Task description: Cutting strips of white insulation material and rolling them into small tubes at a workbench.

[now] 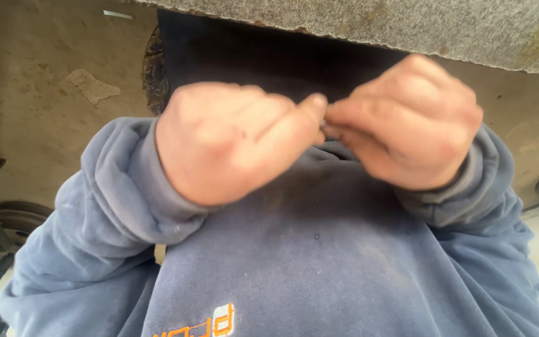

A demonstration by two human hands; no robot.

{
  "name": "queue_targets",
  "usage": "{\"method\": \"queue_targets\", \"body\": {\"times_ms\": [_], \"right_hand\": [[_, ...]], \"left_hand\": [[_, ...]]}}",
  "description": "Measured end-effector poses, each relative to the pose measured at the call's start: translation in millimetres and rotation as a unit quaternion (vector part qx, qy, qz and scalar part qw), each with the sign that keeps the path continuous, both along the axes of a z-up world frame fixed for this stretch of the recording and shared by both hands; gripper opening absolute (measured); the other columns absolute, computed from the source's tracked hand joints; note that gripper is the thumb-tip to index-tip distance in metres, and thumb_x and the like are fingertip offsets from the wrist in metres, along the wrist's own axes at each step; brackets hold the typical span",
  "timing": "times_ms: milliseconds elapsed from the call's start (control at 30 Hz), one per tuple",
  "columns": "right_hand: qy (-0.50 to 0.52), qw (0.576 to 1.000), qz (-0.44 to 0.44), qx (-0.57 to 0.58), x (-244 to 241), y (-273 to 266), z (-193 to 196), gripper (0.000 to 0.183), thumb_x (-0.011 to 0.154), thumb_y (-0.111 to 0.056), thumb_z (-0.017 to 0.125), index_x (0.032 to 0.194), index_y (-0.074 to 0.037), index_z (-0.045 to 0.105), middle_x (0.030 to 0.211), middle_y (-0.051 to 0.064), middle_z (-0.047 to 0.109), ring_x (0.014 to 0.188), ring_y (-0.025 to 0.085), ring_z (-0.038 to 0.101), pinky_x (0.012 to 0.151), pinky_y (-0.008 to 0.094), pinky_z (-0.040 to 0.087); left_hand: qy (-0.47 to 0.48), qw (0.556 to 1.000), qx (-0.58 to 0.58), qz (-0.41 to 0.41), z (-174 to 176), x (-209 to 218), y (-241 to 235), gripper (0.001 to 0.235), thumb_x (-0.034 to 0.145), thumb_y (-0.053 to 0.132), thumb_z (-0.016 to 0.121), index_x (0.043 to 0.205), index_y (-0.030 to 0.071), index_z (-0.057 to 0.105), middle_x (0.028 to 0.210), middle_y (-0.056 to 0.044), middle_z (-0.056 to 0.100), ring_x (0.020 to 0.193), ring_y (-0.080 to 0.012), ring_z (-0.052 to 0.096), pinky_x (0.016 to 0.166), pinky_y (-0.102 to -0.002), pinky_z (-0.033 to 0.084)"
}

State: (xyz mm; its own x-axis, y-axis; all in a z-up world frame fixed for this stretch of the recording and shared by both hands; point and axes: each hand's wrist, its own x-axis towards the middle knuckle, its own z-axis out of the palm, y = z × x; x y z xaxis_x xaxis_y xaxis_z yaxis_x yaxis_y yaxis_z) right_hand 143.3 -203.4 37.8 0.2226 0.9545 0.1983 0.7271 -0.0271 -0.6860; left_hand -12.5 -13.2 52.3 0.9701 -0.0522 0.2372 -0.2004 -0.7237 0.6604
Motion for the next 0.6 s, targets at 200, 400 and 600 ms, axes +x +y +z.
{"method": "queue_targets", "body": {"times_ms": [200,400,600], "right_hand": [[0.097,0.989,0.094,0.053,-22,-14,-1,0.025,0.066,-0.002,0.089,0.087,-0.001,0.076,0.075,0.005,0.069,0.064,0.018,0.064,0.054,0.030,0.049],[0.202,0.975,0.083,0.044,-38,-48,-3,0.027,0.067,-0.004,0.091,0.089,-0.004,0.076,0.078,0.004,0.069,0.065,0.016,0.063,0.055,0.029,0.051],[0.210,0.976,0.057,-0.004,-39,-59,5,0.029,0.064,-0.005,0.091,0.089,-0.003,0.076,0.077,0.004,0.068,0.067,0.018,0.065,0.056,0.031,0.051]], "left_hand": [[-0.072,0.990,0.099,-0.073,9,-21,-16,0.017,0.086,0.010,0.070,0.097,-0.004,0.070,0.073,-0.003,0.063,0.057,-0.0113,0.057,0.048,-0.025,0.044],[-0.089,0.992,0.055,-0.077,3,-51,-33,0.005,0.094,-0.007,0.073,0.095,-0.006,0.069,0.078,-0.006,0.060,0.064,-0.0136,0.057,0.056,-0.025,0.045],[-0.099,0.991,0.046,-0.082,9,-36,-30,0.009,0.085,0.001,0.075,0.081,-0.002,0.067,0.068,-0.003,0.059,0.056,-0.0106,0.057,0.050,-0.021,0.046]]}}
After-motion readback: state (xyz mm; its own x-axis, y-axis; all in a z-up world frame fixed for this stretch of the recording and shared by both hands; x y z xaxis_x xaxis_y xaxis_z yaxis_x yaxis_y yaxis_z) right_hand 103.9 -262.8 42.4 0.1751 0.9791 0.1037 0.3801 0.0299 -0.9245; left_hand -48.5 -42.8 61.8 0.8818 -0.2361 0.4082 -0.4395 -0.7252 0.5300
